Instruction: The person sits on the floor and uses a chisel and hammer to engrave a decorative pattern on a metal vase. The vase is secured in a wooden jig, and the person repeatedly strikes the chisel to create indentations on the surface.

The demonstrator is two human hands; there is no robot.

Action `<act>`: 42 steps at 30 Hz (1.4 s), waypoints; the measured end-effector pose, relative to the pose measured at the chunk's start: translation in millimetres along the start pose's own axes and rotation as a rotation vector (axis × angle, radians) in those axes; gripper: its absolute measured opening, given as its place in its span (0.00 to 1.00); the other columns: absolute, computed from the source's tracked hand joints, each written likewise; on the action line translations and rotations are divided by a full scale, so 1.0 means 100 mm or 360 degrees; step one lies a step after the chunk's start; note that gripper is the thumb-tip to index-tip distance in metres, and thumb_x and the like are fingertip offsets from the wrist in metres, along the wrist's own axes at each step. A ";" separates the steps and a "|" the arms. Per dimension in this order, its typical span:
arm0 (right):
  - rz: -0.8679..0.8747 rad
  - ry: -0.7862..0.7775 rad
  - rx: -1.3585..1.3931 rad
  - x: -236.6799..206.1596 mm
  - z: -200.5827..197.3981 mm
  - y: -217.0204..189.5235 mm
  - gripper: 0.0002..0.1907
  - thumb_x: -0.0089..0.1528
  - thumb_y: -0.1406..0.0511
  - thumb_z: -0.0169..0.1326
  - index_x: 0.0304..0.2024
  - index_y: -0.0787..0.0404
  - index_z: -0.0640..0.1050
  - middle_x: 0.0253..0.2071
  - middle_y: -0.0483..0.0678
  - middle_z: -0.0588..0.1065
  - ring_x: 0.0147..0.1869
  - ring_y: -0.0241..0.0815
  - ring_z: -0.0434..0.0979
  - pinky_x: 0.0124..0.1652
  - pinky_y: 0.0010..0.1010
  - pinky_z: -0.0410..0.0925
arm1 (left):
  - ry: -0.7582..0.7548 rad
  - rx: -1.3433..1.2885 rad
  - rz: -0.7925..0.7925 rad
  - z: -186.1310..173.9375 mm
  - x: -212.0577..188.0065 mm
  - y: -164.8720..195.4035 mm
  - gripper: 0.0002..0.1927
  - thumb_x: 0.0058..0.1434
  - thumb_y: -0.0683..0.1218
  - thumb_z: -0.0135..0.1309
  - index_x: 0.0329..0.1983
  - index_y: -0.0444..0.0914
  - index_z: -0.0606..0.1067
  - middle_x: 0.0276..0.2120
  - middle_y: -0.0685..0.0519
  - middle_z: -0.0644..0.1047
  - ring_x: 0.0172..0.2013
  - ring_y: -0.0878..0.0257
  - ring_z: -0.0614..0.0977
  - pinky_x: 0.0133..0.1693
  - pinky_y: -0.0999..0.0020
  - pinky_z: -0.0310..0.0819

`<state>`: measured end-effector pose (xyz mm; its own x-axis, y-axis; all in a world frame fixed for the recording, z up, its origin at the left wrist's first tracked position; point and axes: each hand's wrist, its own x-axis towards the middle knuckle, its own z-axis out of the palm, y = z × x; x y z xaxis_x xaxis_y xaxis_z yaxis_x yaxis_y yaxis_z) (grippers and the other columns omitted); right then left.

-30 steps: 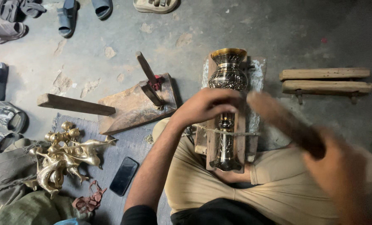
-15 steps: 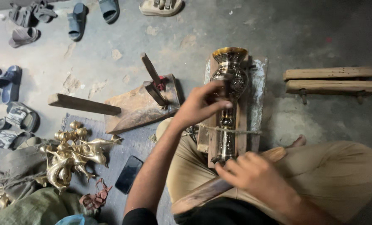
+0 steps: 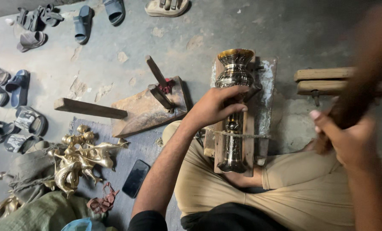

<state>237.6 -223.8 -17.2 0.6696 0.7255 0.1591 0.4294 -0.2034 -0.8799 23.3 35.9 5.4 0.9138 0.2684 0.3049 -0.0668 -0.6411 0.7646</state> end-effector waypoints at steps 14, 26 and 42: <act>-0.0142 -0.0133 -0.0958 0.01 -0.06 -0.23 0.22 0.62 0.59 0.66 0.56 0.60 0.76 0.34 0.51 0.80 0.34 0.46 0.83 0.36 0.38 0.75 | -0.0075 0.0007 -0.0063 0.02 0.05 -0.01 0.24 0.63 0.50 0.64 0.62 0.40 0.75 0.40 0.49 0.84 0.39 0.60 0.86 0.45 0.64 0.81; -0.0164 -0.0145 -0.0858 0.00 -0.07 -0.14 0.24 0.62 0.61 0.65 0.57 0.63 0.74 0.33 0.53 0.79 0.31 0.44 0.82 0.34 0.35 0.76 | -0.0080 -0.0023 0.0009 0.03 0.03 -0.09 0.24 0.64 0.50 0.62 0.63 0.42 0.74 0.45 0.50 0.85 0.42 0.61 0.88 0.47 0.64 0.83; -0.0373 -0.0065 -0.1263 -0.06 -0.11 -0.14 0.30 0.57 0.62 0.68 0.61 0.63 0.77 0.37 0.55 0.81 0.33 0.46 0.83 0.35 0.37 0.77 | -0.0080 -0.0042 0.0172 -0.02 0.01 -0.21 0.23 0.66 0.49 0.63 0.63 0.40 0.74 0.48 0.47 0.84 0.46 0.56 0.88 0.50 0.63 0.81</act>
<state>234.0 -232.0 -0.8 0.4934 0.8271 0.2692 0.8656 -0.4364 -0.2457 24.6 50.4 -9.1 0.9195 0.1623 0.3580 -0.1758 -0.6448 0.7439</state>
